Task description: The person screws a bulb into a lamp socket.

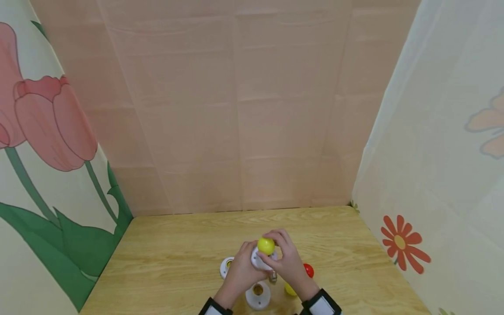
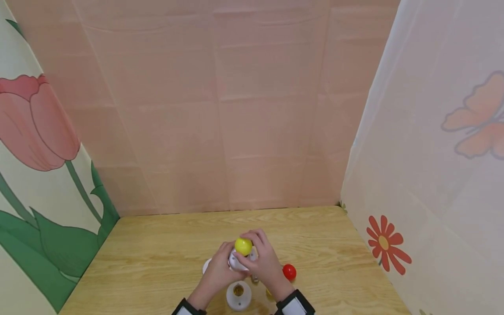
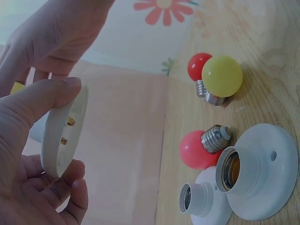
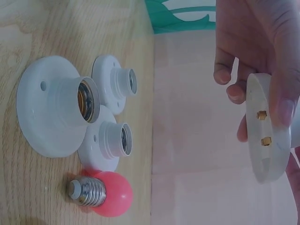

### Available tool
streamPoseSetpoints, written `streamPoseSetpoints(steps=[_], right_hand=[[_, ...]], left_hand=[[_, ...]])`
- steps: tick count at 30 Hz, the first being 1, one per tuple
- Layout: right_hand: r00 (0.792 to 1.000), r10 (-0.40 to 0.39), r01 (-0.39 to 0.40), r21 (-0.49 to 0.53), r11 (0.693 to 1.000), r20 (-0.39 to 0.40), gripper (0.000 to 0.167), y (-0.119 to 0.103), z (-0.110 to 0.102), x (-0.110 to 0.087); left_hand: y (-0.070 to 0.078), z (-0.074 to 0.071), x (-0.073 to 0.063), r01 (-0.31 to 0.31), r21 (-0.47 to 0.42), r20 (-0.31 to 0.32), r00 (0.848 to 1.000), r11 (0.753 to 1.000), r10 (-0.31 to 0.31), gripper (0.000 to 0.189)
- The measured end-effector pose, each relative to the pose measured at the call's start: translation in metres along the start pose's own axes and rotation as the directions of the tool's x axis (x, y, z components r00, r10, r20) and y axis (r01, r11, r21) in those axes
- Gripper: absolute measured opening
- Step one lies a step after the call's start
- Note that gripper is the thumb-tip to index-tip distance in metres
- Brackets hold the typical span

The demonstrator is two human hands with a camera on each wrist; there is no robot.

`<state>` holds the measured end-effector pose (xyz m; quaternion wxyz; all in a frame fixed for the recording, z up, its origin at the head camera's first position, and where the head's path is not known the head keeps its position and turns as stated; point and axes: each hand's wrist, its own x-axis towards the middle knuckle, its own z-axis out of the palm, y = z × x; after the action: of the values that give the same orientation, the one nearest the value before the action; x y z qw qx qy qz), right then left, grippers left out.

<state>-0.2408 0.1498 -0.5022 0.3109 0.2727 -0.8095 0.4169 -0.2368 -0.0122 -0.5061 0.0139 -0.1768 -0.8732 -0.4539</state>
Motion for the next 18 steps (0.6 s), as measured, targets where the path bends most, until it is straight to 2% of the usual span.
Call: streamPoseSetpoints(steps=[4,11,18], right_hand=[[0.999,-0.011,0.010,0.028,1.000,0.034,0.050,0.001,-0.002,0.000],[0.984,-0.096,0.067,0.186,0.980,0.148,0.052,0.008,-0.007,0.001],[0.978,-0.126,0.086,0.232,0.969,0.167,0.048,0.012,-0.009,0.000]], left_hand=[[0.001,0.000,0.000,0.000,-0.001,-0.002,1.000,1.000,0.000,0.081],[0.000,0.000,0.001,0.009,-0.004,-0.012,1.000,1.000,-0.009,0.081],[0.001,-0.001,0.001,0.010,-0.009,-0.012,1.000,1.000,-0.010,0.081]])
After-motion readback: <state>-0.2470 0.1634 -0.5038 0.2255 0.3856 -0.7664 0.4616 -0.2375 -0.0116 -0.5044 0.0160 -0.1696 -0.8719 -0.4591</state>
